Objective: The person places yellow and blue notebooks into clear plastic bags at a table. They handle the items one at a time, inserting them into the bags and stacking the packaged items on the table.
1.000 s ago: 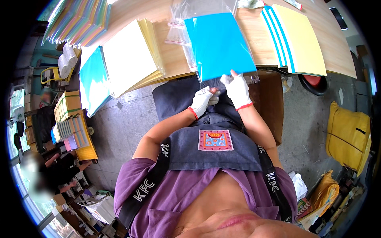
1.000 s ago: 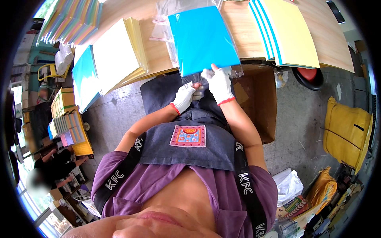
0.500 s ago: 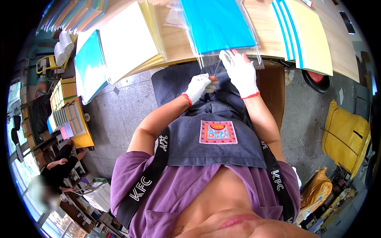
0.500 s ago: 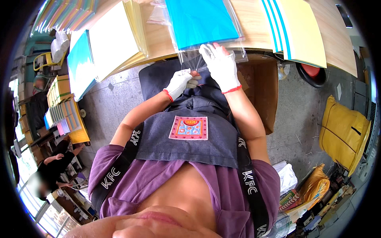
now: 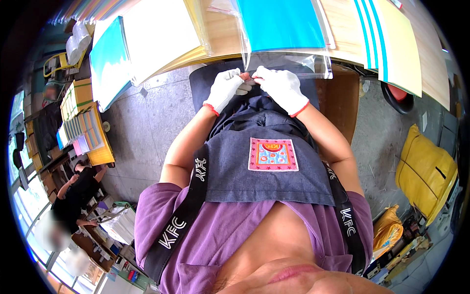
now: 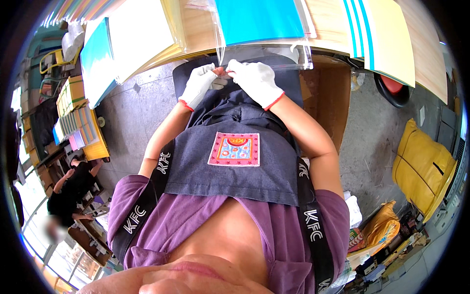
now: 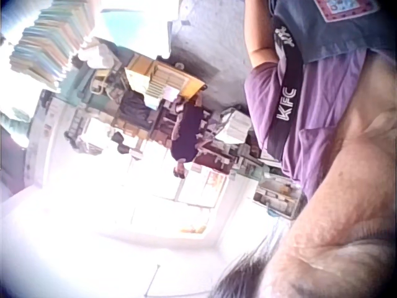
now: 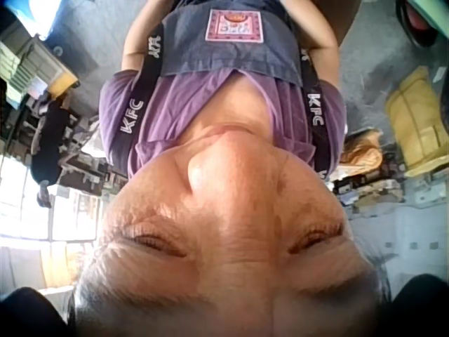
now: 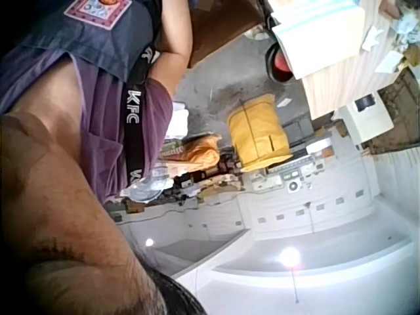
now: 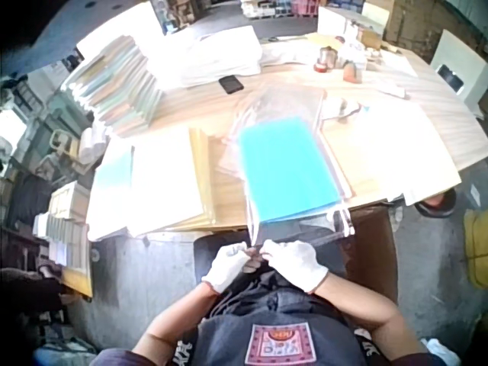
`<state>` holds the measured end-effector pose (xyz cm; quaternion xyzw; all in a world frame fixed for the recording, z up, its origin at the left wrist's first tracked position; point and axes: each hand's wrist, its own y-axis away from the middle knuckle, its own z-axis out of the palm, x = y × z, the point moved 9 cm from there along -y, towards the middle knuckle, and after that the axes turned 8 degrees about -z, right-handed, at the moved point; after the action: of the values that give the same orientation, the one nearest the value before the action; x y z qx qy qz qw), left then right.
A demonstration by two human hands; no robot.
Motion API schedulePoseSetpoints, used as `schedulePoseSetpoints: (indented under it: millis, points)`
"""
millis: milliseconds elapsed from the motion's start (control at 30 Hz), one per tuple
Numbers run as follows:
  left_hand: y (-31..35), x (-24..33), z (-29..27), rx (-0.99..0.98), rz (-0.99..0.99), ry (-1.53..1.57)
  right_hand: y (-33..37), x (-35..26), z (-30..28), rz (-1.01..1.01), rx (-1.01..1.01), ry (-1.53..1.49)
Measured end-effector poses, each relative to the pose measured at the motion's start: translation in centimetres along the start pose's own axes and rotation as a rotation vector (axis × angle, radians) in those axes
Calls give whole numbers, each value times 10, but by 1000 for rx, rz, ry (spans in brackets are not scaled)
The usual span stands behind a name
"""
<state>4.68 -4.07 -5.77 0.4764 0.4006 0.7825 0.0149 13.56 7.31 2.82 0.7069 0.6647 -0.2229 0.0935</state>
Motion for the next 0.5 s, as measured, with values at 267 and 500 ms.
schedulePoseSetpoints:
  millis: [267,500]
  points:
    - [-8,-9,-6,-82,-38,130,-17,-27,14,-110,-79,142]
    - [-4,-17,-26,74,-40,-133,186,162,-53,818,873,-2074]
